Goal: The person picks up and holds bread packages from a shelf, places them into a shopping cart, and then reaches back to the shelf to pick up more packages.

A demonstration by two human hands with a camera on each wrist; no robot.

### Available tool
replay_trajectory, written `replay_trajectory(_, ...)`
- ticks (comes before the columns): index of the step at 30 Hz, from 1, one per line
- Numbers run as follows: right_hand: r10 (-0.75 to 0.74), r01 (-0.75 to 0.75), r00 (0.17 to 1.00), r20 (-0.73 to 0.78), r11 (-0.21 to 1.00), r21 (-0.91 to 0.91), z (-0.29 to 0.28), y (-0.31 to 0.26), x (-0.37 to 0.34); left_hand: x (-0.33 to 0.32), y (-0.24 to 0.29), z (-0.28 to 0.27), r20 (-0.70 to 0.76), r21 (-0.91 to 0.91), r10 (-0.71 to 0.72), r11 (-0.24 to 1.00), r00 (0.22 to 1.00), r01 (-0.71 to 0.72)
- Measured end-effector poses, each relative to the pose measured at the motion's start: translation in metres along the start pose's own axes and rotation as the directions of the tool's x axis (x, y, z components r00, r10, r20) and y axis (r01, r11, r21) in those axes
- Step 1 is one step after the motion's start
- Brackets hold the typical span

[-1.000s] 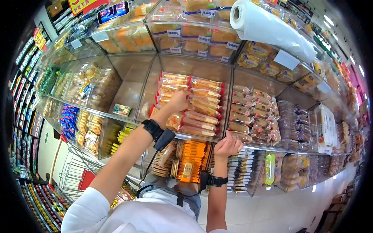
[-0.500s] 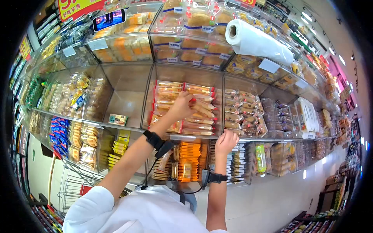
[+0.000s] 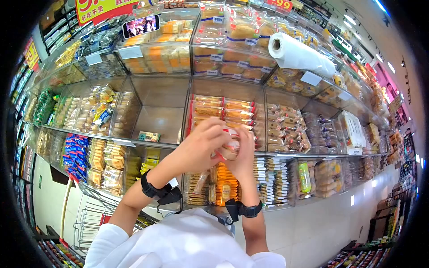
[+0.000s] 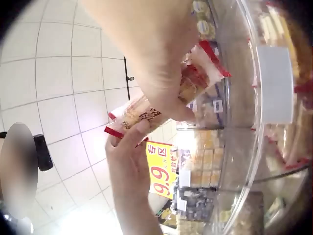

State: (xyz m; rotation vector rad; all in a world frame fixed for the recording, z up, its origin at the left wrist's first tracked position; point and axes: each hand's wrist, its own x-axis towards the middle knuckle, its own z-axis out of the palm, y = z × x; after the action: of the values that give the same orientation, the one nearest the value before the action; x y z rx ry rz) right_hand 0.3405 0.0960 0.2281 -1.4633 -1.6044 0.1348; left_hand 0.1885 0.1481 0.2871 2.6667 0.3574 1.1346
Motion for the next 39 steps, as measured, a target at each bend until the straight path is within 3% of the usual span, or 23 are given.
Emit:
replay_trajectory(4,0.107,-0.174,0.970,0.220,0.933,0.316,0.025,0.002,-0.014,-0.026,-0.006,-0.010,-0.019,-0.175,-0.270,0.949,0.963,0.262)
replay_trajectory(5,0.129,-0.234,0.951,0.280,0.893,0.384,0.034,0.004,-0.019,-0.033,-0.007,-0.008,-0.039,-0.233,-0.340,0.918,0.940,0.322)
replay_trajectory(6,0.220,-0.366,0.920,0.325,0.780,0.507,0.047,0.012,-0.027,-0.042,-0.006,-0.003,-0.088,-0.231,-0.402,0.898,0.911,0.374)
replay_trajectory(8,0.344,-0.511,0.859,0.379,0.542,0.667,0.066,0.018,-0.034,-0.053,-0.001,0.014,-0.359,-0.277,-0.509,0.858,0.782,0.432)
replay_trajectory(9,0.394,-0.528,0.844,0.364,0.490,0.694,0.070,0.012,-0.035,-0.060,0.001,0.023,-0.479,-0.306,-0.547,0.837,0.687,0.454)
replay_trajectory(10,0.444,-0.538,0.826,0.348,0.437,0.721,0.075,0.006,-0.036,-0.070,0.000,0.032,-0.502,-0.283,-0.577,0.813,0.644,0.508)
replay_trajectory(13,0.515,-0.606,0.705,0.487,0.081,0.792,0.071,-0.002,-0.044,-0.103,-0.005,0.053,-0.114,-0.532,-0.786,0.564,0.607,0.631)
replay_trajectory(14,0.539,-0.674,0.645,0.542,0.065,0.736,0.065,-0.006,-0.046,-0.112,-0.007,0.059,-0.200,-0.405,-0.746,0.653,0.635,0.640)
replay_trajectory(16,0.579,-0.791,0.511,0.636,0.027,0.611,0.054,-0.012,-0.053,-0.117,-0.002,0.061,-0.092,-0.535,-0.836,0.500,0.541,0.682)
replay_trajectory(17,0.569,-0.790,0.517,0.640,0.029,0.612,0.054,-0.007,-0.061,-0.120,0.000,0.062,-0.031,-0.590,-0.870,0.413,0.492,0.694)
replay_trajectory(20,0.527,-0.775,0.559,0.640,0.058,0.629,0.056,0.005,-0.080,-0.132,-0.002,0.070,-0.002,-0.580,-0.867,0.407,0.499,0.705)
replay_trajectory(23,0.487,-0.757,0.618,0.617,0.156,0.635,0.051,0.009,-0.084,-0.133,0.007,0.068,0.147,-0.719,-0.932,0.128,0.330,0.683)
replay_trajectory(25,0.500,-0.776,0.616,0.609,0.253,0.578,0.044,0.012,-0.085,-0.142,0.004,0.078,0.097,-0.849,-0.944,0.086,0.314,0.521)
replay_trajectory(26,0.516,-0.779,0.608,0.603,0.241,0.580,0.041,0.011,-0.084,-0.145,0.002,0.081,0.072,-0.900,-0.950,0.068,0.303,0.430)
replay_trajectory(29,0.545,-0.773,0.594,0.592,0.183,0.607,0.037,0.011,-0.084,-0.145,-0.001,0.078,0.115,-0.943,-0.960,-0.025,0.254,0.331)
replay_trajectory(31,0.539,-0.749,0.598,0.593,0.113,0.653,0.040,0.017,-0.085,-0.148,-0.003,0.081,0.132,-0.933,-0.960,-0.035,0.249,0.357)
replay_trajectory(39,0.542,-0.714,0.609,0.580,0.056,0.698,0.039,0.015,-0.080,-0.143,0.002,0.079,0.172,-0.919,-0.935,-0.039,0.310,0.393)
